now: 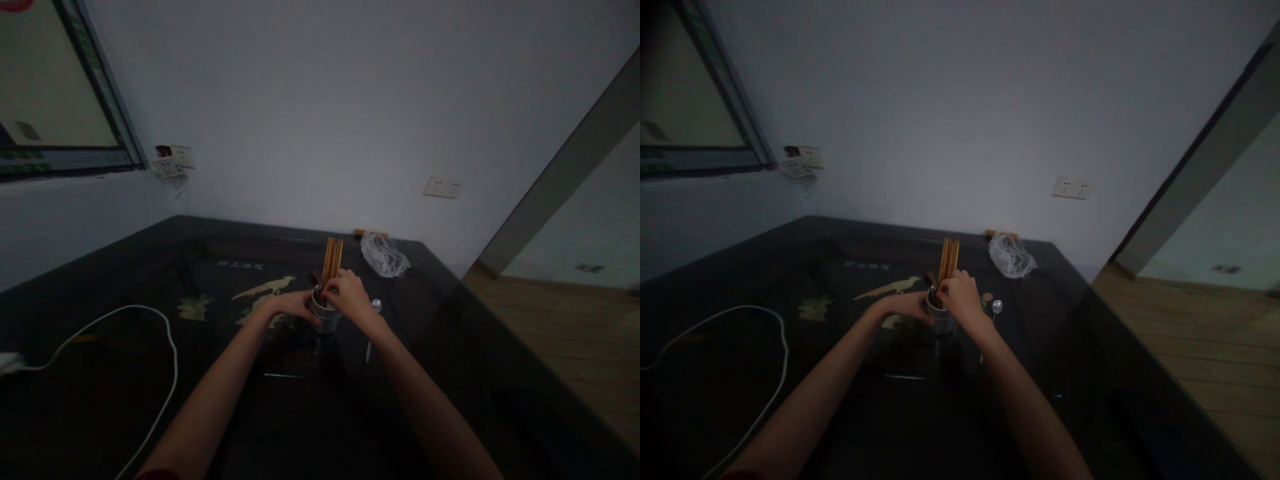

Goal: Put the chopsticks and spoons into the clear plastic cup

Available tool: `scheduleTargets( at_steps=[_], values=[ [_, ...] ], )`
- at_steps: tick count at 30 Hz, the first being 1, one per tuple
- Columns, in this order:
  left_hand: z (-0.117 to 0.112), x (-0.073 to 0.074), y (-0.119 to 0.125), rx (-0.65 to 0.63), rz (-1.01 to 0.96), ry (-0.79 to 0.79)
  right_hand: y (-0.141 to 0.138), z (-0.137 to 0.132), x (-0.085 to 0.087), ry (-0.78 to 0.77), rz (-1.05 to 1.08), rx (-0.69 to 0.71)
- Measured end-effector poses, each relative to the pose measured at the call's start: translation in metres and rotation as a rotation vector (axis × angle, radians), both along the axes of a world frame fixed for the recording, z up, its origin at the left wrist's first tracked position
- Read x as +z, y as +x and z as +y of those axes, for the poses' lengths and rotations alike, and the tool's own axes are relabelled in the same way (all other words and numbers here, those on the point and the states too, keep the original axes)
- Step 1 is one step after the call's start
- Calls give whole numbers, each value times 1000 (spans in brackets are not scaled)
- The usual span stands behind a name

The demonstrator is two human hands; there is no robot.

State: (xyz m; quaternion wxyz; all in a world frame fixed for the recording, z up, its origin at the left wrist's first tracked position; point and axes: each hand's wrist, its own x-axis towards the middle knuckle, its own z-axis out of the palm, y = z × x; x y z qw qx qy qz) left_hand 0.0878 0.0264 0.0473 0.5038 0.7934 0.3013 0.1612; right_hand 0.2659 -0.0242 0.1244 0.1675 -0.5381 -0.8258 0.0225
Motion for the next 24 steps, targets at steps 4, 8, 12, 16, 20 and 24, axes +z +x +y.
scheduleTargets(
  at_steps=[4,8,12,16,20,24],
  values=[
    [-1,2,0,10,27,15,10,-5,0,42,122,16],
    [0,1,0,8,29,-16,26,-12,3,93,247,32],
    [-2,1,0,7,34,-50,48,-15,12,132,326,38],
    [-5,5,-1,30,72,-35,62,-14,23,154,393,24],
    [-8,12,0,30,121,-20,70,-13,27,141,411,20],
    [-10,16,0,49,159,-19,75,-12,27,122,398,1]
  ],
)
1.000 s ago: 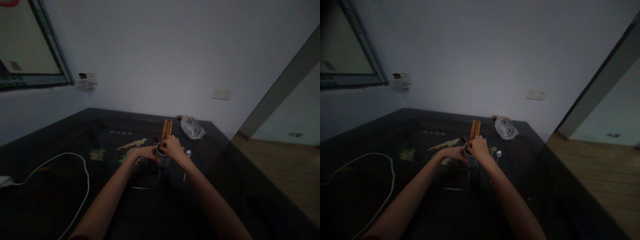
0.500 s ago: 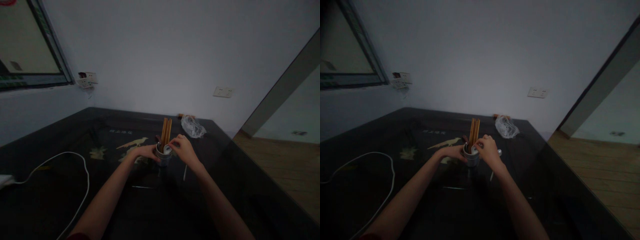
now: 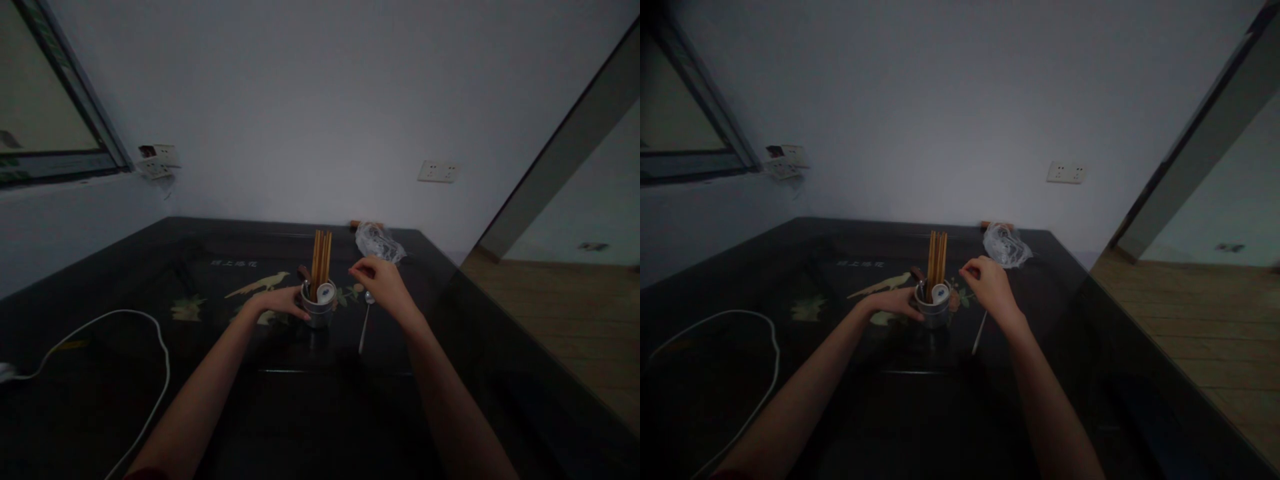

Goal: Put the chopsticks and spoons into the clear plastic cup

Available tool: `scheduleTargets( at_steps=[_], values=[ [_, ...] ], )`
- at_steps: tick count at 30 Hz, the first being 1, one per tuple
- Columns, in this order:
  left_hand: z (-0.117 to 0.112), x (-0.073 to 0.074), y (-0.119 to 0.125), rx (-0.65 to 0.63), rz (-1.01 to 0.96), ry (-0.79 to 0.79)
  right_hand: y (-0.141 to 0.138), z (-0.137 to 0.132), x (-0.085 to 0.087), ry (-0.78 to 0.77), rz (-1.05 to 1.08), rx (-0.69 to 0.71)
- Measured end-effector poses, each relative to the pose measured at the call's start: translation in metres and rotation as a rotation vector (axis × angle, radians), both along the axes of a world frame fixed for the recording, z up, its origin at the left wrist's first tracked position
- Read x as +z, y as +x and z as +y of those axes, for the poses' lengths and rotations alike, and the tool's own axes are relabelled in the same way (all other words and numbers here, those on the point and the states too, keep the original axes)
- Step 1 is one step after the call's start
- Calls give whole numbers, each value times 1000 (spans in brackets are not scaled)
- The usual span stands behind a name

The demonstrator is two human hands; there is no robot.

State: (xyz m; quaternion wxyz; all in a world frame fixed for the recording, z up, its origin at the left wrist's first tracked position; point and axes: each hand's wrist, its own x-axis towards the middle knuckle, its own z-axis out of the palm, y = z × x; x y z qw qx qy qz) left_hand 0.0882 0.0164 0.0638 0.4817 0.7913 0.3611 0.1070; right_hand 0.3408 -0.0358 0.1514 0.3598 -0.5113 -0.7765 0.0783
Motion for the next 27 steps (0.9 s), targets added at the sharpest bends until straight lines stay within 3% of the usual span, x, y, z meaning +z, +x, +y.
scheduleTargets(
  at_steps=[4,7,14,18,22,27],
  values=[
    [1,5,-8,-10,7,-34,5,2,1,-39,-36,-24],
    [0,16,-21,73,64,49,11,4,0,-64,-42,-60],
    [-22,67,-47,215,286,153,36,23,-13,-189,-98,-252],
    [-44,94,-53,298,386,321,54,37,-30,-330,-200,-413],
    [-70,115,-37,242,399,358,72,50,-51,-489,-291,-522],
    [-93,125,4,42,244,355,89,64,-76,-688,-255,-490]
  ],
)
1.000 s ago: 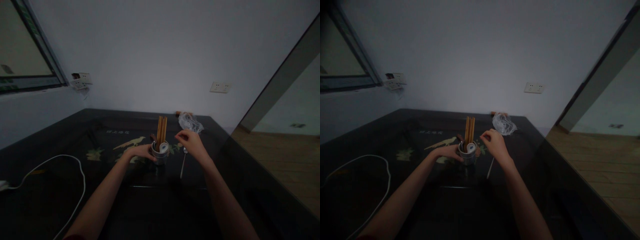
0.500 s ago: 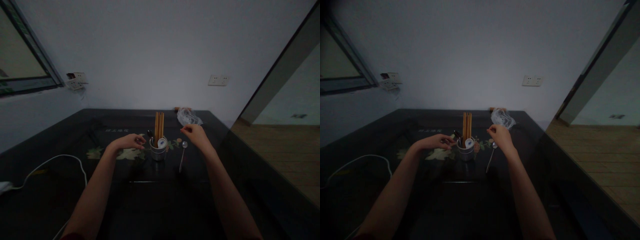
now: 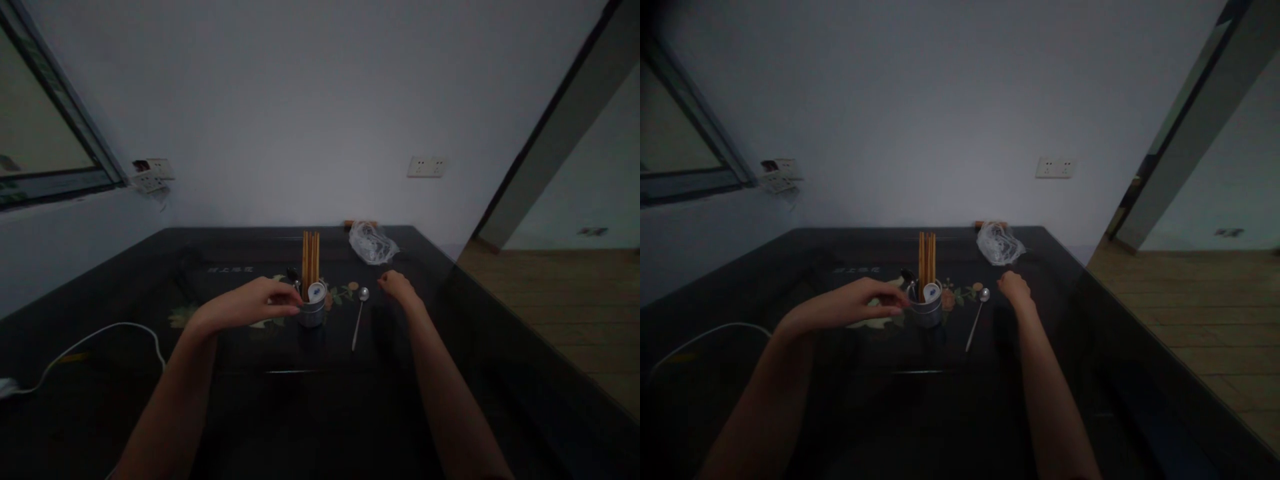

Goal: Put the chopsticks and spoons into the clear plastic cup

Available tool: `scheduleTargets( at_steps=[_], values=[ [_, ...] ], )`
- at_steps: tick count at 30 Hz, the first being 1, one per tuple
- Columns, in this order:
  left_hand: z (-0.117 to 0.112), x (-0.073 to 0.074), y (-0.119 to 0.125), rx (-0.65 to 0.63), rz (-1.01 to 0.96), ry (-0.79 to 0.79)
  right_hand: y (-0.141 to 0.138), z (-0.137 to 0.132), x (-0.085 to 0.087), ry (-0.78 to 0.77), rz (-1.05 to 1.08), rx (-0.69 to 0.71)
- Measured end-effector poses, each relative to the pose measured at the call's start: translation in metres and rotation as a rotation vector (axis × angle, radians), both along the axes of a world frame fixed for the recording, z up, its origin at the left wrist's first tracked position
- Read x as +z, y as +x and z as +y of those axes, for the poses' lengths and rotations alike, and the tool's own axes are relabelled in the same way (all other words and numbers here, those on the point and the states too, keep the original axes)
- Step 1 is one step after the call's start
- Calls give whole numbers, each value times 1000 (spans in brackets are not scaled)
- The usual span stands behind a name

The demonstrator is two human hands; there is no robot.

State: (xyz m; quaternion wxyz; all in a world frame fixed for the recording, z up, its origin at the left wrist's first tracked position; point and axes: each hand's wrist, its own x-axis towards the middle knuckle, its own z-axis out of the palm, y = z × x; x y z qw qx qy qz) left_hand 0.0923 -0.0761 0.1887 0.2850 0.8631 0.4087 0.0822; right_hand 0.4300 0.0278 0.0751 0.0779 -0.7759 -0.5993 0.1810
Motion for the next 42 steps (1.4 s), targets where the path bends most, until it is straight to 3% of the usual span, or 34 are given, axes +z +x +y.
scheduleTargets(
  at_steps=[9,14,18,21,24,28,32,36,39,42],
  values=[
    [-12,-21,73,-110,-89,116,5,5,-22,-84,130,46],
    [1,-54,129,-99,-113,200,3,6,-22,-106,134,70],
    [25,-93,173,91,152,266,2,5,-22,-106,125,71],
    [41,-116,193,266,255,284,2,3,-21,-83,132,75],
    [52,-130,199,367,291,245,4,1,-21,-65,139,81],
    [59,-141,199,381,317,208,4,2,-23,-69,148,91],
    [61,-144,196,367,324,190,5,6,-25,-92,174,88],
    [57,-133,194,323,313,169,9,8,-28,-109,225,89],
    [48,-116,193,303,294,191,12,8,-29,-119,265,89],
    [33,-87,188,267,189,295,13,8,-30,-123,293,89]
  ],
)
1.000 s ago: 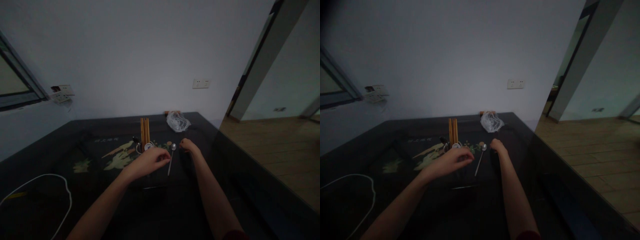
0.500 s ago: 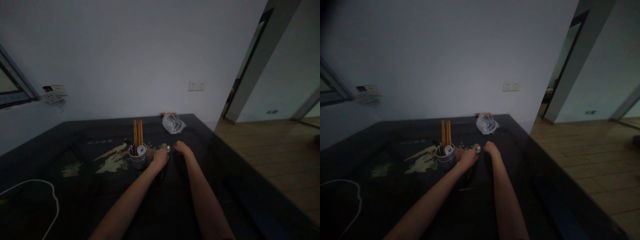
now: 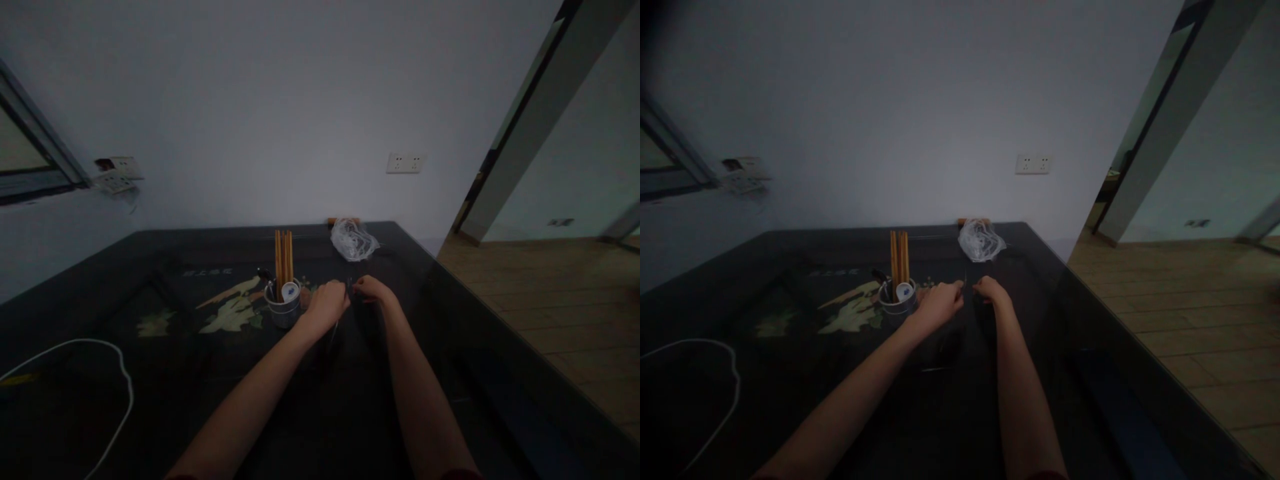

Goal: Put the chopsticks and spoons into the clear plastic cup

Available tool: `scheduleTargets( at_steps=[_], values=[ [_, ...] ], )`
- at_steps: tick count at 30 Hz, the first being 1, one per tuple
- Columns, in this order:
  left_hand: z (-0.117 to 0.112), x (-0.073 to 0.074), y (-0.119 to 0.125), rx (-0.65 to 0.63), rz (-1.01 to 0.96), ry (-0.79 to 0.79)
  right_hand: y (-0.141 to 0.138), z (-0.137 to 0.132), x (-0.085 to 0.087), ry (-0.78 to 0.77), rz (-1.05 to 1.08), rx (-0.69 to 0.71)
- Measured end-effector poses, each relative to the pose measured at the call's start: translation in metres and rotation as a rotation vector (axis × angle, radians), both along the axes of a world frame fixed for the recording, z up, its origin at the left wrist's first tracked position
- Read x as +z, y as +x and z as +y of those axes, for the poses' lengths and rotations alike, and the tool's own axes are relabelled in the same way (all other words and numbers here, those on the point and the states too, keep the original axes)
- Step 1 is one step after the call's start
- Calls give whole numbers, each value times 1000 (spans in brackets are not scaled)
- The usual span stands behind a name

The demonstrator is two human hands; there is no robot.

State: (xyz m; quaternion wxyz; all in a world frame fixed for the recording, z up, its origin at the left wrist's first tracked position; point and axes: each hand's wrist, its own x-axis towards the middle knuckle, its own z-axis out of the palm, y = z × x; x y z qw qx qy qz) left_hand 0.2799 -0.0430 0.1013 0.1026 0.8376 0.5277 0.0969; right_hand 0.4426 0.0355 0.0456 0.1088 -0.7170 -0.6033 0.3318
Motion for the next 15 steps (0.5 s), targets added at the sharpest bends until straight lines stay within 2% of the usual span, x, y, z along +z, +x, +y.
scheduleTargets(
  at_steps=[4,7,10,13,15],
  values=[
    [-22,46,-22,-100,-300,140,-4,-2,5,2,33,14],
    [-28,73,-52,-136,-611,170,-11,-6,16,19,52,58],
    [-23,87,-86,-50,-864,267,-24,-10,29,101,73,201],
    [-16,95,-115,56,-1105,422,-43,-16,39,192,112,403],
    [-13,97,-129,80,-1197,493,-58,-20,43,232,125,530]
  ],
)
